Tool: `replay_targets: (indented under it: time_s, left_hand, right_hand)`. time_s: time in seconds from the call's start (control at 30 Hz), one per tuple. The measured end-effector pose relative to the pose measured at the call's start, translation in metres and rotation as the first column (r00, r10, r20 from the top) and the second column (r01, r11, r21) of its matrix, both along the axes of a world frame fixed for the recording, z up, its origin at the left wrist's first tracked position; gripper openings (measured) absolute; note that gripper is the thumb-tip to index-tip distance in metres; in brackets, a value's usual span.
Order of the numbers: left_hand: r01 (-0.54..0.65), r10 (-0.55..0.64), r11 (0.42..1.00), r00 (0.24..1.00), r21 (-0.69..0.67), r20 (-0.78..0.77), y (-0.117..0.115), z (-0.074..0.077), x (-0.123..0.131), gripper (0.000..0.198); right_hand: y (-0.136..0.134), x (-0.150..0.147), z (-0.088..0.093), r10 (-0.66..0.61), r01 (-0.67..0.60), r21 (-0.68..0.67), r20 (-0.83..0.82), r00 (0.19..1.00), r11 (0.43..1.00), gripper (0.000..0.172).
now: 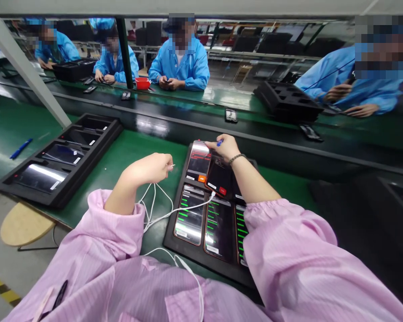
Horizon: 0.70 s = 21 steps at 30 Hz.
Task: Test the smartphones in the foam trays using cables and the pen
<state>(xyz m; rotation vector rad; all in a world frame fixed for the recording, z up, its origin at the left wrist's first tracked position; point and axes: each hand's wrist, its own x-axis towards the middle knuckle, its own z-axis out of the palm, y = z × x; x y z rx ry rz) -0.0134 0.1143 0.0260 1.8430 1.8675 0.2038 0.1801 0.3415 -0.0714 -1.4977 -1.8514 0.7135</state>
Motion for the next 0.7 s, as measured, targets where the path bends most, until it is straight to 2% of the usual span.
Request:
replay_targets:
  time_s: [0.2,0.3,0.4,0.47,0.57,0.7]
  left_hand:
    - [-0.016,0.016,1.0,1.0,0.018,-0.007,0.003,-0.001,0.002,0.017]
    - [-0.043,0.043,0.999,0.999,0.008,0.023,0.001,0.002,0.001,0.015]
    - [-0.083,0.083,0.997,0.995,-0.004,0.059,0.0,0.004,-0.001,0.014]
    - [-0.1,0.1,0.995,0.994,-0.001,0.048,0.001,0.003,0.0,0.013]
    - [-0.05,0.048,0.997,0.998,-0.053,-0.039,0.007,-0.003,0.008,0.015]
    - [0.035,-0.065,0.982,0.985,-0.184,-0.162,0.014,-0.023,0.026,0.034]
  right_hand:
    - [-0.014,0.0,0.007,0.018,-0.078,-0.165,-0.336,0.942,0.983,0.056]
    - [-0.017,0.004,0.02,0.029,-0.109,-0.161,-0.433,0.901,0.981,0.052]
    - [-0.011,0.006,0.033,0.004,-0.067,-0.116,-0.475,0.88,0.991,0.048]
    - [-0.007,0.003,0.032,-0.026,-0.028,-0.111,-0.459,0.888,0.993,0.047]
    - [-0.009,-0.007,0.015,-0.045,-0.004,-0.134,-0.362,0.931,0.991,0.049]
    - [-0.02,-0.012,-0.009,0.002,-0.014,-0.091,-0.125,0.992,0.996,0.046]
